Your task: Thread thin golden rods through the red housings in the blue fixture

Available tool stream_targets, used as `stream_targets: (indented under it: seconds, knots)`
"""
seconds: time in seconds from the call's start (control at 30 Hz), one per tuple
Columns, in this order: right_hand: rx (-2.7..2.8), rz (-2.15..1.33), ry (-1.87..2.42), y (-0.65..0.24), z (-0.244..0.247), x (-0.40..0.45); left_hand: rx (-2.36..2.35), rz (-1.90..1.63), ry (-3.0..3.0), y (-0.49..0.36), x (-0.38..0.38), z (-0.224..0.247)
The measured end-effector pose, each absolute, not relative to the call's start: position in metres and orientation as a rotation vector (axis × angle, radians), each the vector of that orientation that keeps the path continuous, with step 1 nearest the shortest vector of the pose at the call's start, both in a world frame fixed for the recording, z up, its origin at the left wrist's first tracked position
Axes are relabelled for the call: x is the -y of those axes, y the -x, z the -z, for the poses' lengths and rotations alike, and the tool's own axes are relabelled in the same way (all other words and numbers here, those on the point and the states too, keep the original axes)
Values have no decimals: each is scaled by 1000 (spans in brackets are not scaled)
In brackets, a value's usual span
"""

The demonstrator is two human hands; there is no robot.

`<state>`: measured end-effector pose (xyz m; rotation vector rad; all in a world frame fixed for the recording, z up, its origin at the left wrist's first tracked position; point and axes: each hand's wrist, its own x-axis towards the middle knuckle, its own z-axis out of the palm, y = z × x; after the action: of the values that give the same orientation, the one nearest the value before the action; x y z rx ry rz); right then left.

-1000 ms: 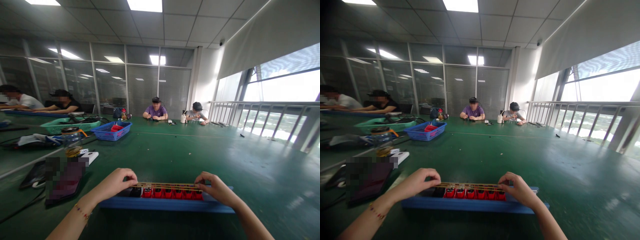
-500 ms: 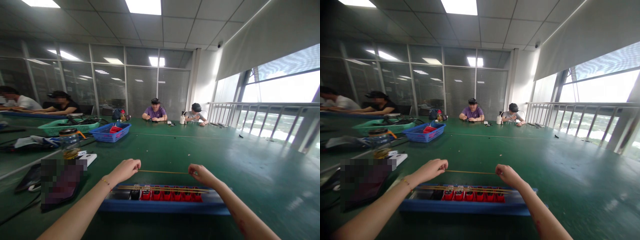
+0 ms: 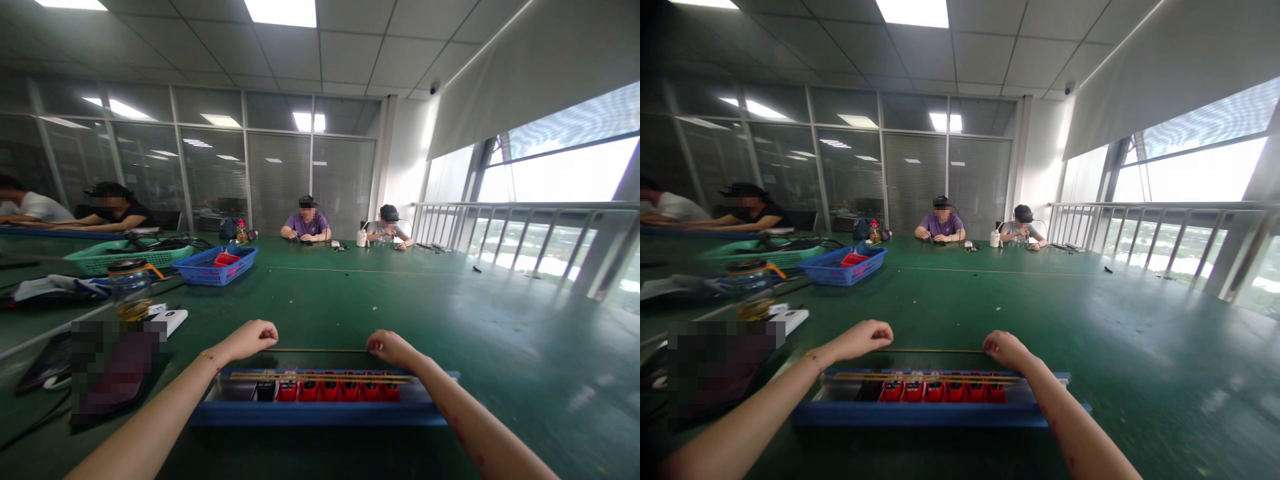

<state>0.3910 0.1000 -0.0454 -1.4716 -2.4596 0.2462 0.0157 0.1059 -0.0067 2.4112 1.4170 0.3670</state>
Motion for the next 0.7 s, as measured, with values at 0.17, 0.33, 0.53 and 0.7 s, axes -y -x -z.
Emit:
stream_targets:
  seconds: [0.17,0.33,0.53,0.7]
  knots:
    - [2428,-274,1433,-394,53,-102,-1277,-211,-2327,-6,-71,-30]
    - [2403,-287,1421,-394,56,-104,-1247,-103,-2266,-2,-47,-40]
    - [2382,-313,1424,-395,58,-105,-1246,-117,-2293,-3,-41,-34]
    - [2346,-366,1435,-396,59,-106,-1306,-263,-2526,-8,-30,-51]
